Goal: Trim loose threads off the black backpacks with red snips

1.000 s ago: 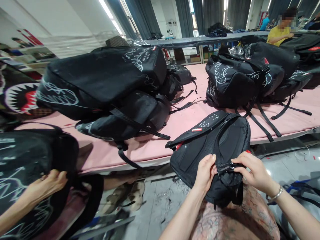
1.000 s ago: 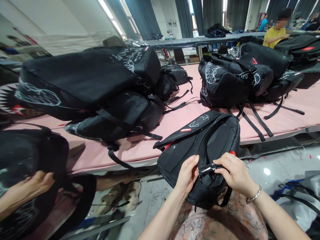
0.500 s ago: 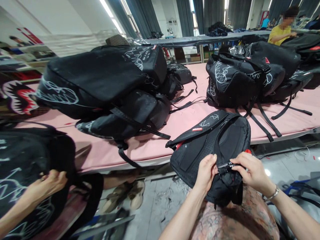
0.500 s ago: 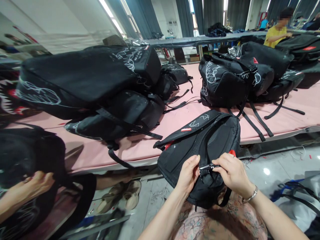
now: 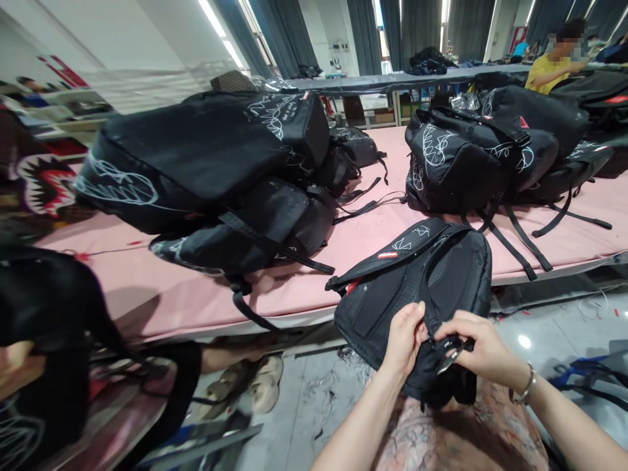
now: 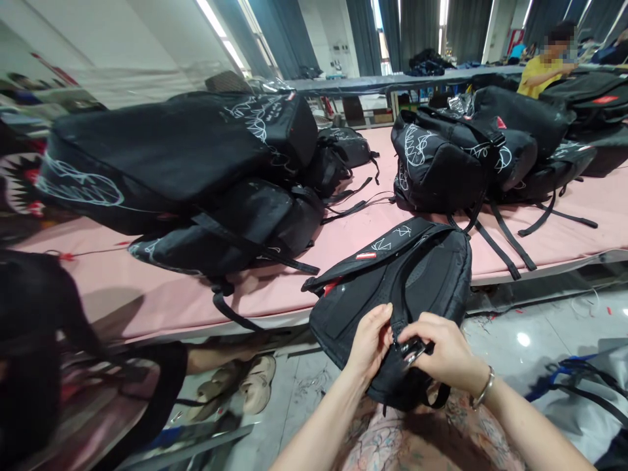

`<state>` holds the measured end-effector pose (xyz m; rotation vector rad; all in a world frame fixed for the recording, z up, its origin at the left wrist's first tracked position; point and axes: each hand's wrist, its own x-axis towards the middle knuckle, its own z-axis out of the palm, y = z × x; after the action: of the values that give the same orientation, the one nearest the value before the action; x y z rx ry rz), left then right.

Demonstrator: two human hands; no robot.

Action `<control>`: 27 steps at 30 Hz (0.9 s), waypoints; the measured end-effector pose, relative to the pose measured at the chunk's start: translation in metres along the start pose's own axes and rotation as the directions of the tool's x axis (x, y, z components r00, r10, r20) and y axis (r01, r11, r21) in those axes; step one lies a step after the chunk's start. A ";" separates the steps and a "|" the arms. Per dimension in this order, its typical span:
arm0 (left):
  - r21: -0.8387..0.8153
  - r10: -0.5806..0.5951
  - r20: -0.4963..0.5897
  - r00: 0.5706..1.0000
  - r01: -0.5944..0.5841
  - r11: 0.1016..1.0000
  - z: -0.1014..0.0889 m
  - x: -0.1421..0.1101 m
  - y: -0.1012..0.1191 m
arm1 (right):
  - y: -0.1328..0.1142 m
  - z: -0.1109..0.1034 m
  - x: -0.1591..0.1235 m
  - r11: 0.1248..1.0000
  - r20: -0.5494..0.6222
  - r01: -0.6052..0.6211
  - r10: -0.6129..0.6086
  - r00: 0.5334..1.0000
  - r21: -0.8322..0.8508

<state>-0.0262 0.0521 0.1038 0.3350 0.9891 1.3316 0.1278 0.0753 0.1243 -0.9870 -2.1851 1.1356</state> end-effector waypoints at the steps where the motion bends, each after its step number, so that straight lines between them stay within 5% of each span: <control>1: 0.009 0.003 -0.010 1.000 -0.003 1.000 0.000 0.000 0.000 | -0.001 0.003 0.000 1.000 0.023 0.002 -0.001 1.000 -0.027; 8: 0.090 0.072 -0.045 0.996 -0.068 0.994 0.008 0.001 0.013 | 0.002 0.012 -0.012 0.960 -0.098 -0.279 0.280 0.955 0.026; 16: 0.114 0.069 -0.044 0.997 -0.064 0.991 0.015 0.000 0.022 | 0.000 0.025 -0.010 0.955 -0.160 -0.275 0.290 0.944 0.108; 19: 0.213 0.172 -0.017 0.985 -0.165 0.963 0.010 -0.010 0.024 | 0.004 0.029 -0.007 0.939 -0.190 -0.279 0.317 0.929 0.203; 23: 0.510 0.491 0.158 0.857 -0.497 0.702 -0.004 -0.027 0.027 | 0.008 0.030 -0.007 0.928 -0.209 -0.268 0.324 0.923 0.257; 27: 0.680 0.483 0.429 0.763 -0.625 0.384 -0.017 -0.034 0.028 | 0.009 0.031 -0.007 0.934 -0.219 -0.242 0.302 0.928 0.262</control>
<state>-0.0545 0.0227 0.1274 1.6021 1.3672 1.3238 0.1142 0.0581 0.0992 -1.2832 -1.7047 1.2724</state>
